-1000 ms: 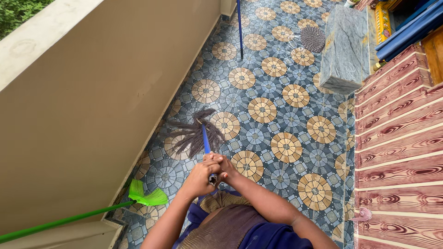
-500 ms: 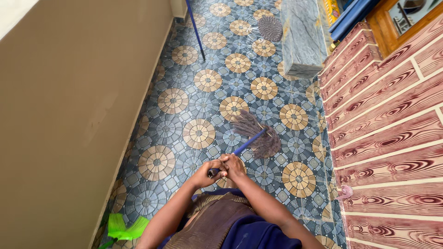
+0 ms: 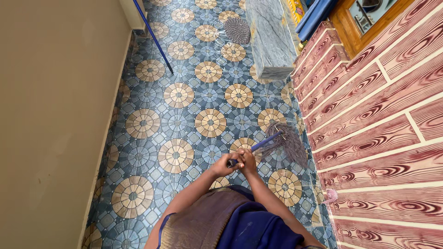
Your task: The person mops the tiled balcony floor using a string mop, moving back and forth across the entire surface area.
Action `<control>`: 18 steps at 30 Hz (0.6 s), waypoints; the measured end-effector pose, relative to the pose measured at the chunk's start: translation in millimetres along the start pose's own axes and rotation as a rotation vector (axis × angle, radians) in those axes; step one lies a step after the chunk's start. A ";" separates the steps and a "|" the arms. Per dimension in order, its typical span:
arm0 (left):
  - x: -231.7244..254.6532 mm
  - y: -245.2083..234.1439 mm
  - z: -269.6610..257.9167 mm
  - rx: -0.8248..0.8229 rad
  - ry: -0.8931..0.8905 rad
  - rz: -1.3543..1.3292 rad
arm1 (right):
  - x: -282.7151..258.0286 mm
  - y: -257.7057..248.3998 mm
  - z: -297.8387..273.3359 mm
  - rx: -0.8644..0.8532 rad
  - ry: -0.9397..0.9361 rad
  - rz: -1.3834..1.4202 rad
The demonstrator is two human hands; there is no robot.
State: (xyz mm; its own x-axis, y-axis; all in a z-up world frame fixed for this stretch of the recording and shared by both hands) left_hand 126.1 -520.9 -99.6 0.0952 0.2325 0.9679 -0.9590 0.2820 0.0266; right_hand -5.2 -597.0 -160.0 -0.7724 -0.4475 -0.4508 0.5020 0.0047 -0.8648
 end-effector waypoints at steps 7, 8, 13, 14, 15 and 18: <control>-2.6 -45.5 -5.8 0.104 -0.023 0.175 | -26.1 39.7 45.2 0.014 -0.306 0.072; 1.7 -55.5 -6.7 0.140 -0.009 0.249 | -35.1 50.5 55.8 -0.006 -0.331 0.080; 16.3 -106.2 -8.8 0.209 -0.052 0.538 | -73.3 96.5 106.7 -0.121 -0.394 0.213; 18.3 -117.0 -11.1 0.222 -0.064 0.592 | -82.9 106.2 117.5 -0.154 -0.404 0.279; 20.9 -128.4 -13.5 0.234 -0.076 0.647 | -93.5 115.9 125.2 -0.187 -0.414 0.345; 34.4 -171.1 -8.7 0.269 -0.060 0.816 | -129.5 147.5 159.0 -0.241 -0.421 0.304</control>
State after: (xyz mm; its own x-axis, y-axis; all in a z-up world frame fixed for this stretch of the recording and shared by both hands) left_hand 295.8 -553.1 -73.0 -0.6582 0.2146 0.7216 -0.7528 -0.1836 -0.6321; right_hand 230.7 -680.6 -194.1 -0.3606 -0.7115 -0.6031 0.5363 0.3709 -0.7582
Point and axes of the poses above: each hand's wrist, its own z-axis towards the middle knuckle, its own y-axis out of the palm, x = y × z, the point moved 5 cm from there along z, towards the middle knuckle, and after that the axes turned 10 degrees about -z, right-handed, at the moved point
